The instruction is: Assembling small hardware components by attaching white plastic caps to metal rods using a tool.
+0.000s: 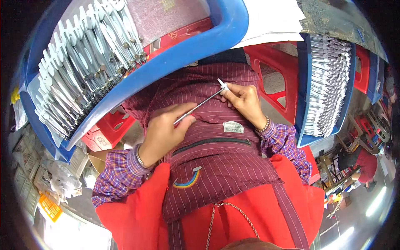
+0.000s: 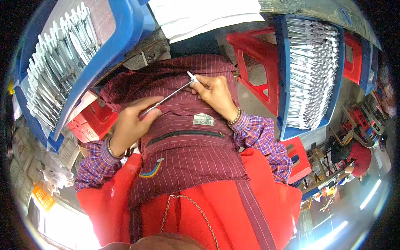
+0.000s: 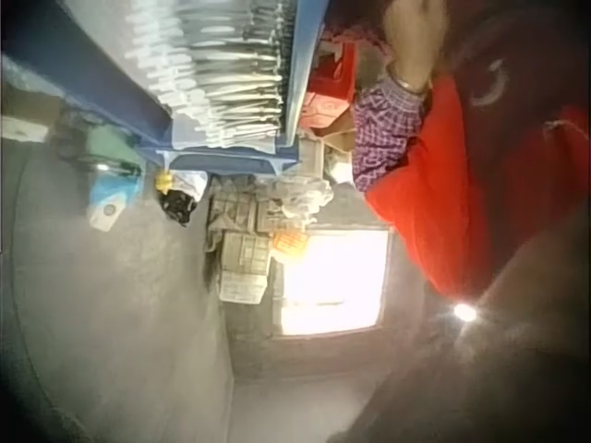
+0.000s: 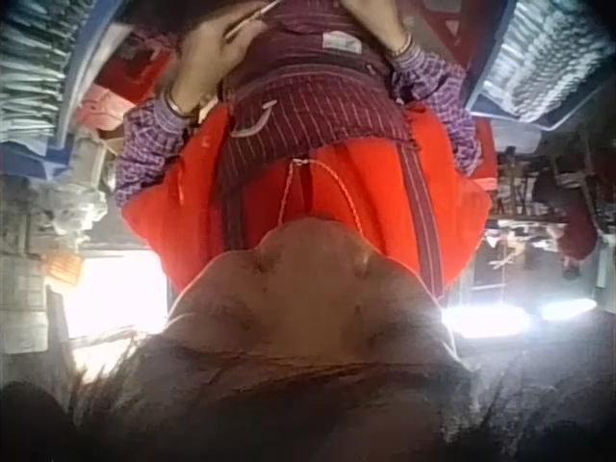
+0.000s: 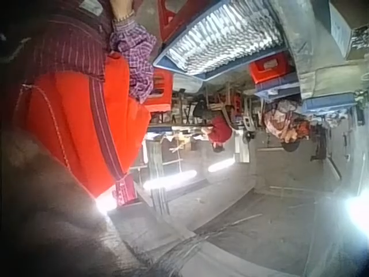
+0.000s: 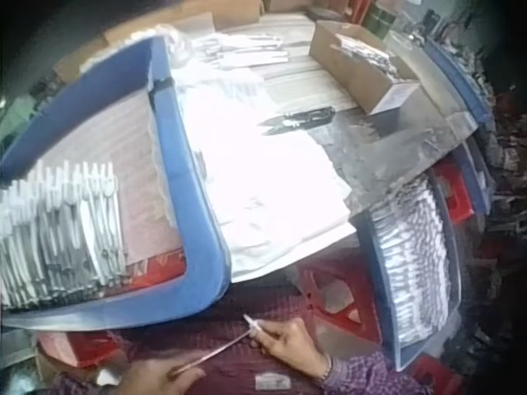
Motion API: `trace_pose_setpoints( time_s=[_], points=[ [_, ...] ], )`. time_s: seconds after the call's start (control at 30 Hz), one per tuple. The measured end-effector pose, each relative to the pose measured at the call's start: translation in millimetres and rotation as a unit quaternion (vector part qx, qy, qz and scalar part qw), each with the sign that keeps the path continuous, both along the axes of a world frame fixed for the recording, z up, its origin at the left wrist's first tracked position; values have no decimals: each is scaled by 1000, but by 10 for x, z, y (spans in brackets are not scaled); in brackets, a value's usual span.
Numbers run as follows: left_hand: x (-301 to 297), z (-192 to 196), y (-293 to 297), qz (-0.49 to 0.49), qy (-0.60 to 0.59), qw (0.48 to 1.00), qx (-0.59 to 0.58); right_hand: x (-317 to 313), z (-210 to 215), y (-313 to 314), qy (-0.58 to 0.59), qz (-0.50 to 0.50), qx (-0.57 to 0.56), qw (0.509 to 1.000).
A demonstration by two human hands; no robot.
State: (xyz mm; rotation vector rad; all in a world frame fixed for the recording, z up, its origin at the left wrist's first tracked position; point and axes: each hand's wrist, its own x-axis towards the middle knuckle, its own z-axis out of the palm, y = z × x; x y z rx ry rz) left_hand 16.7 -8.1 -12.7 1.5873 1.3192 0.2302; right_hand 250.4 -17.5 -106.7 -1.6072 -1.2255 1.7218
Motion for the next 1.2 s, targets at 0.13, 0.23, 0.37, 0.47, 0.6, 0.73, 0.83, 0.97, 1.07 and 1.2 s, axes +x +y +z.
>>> trace_pose_setpoints(
  time_s=[0.13, 0.23, 0.37, 0.47, 0.6, 0.73, 0.83, 0.97, 1.07, 1.2],
  points=[
    [-12, 24, 184, 165, -109, 913, -356, -21, -73, -51, -49, 21, 37, 998],
    [45, 182, 368, 305, -140, 743, -578, -41, -93, -90, -77, 14, 104, 991],
    [123, 60, 295, 171, -63, 877, -444, -67, -42, -39, -128, 43, 157, 978],
    [57, -38, 149, 83, -2, 954, -289, -89, -13, -23, -158, 43, 152, 975],
    [36, -71, 88, -10, 33, 999, -32, -116, -6, -10, -141, 41, 164, 975],
    [66, 35, 150, -42, 63, 996, -50, -101, 25, 7, -153, 52, 161, 974],
    [50, -10, 92, -48, 42, 997, -42, -119, 23, -16, -164, 12, 190, 968],
    [5, -38, 66, -56, 29, 998, 4, -90, -24, -59, -184, 65, 205, 959],
    [20, 3, 157, -84, -7, 996, -15, -21, 44, -43, -155, 43, 144, 977],
    [12, 31, 141, -46, -45, 997, -35, 239, 197, 17, 96, -40, -38, 994]
  ],
)
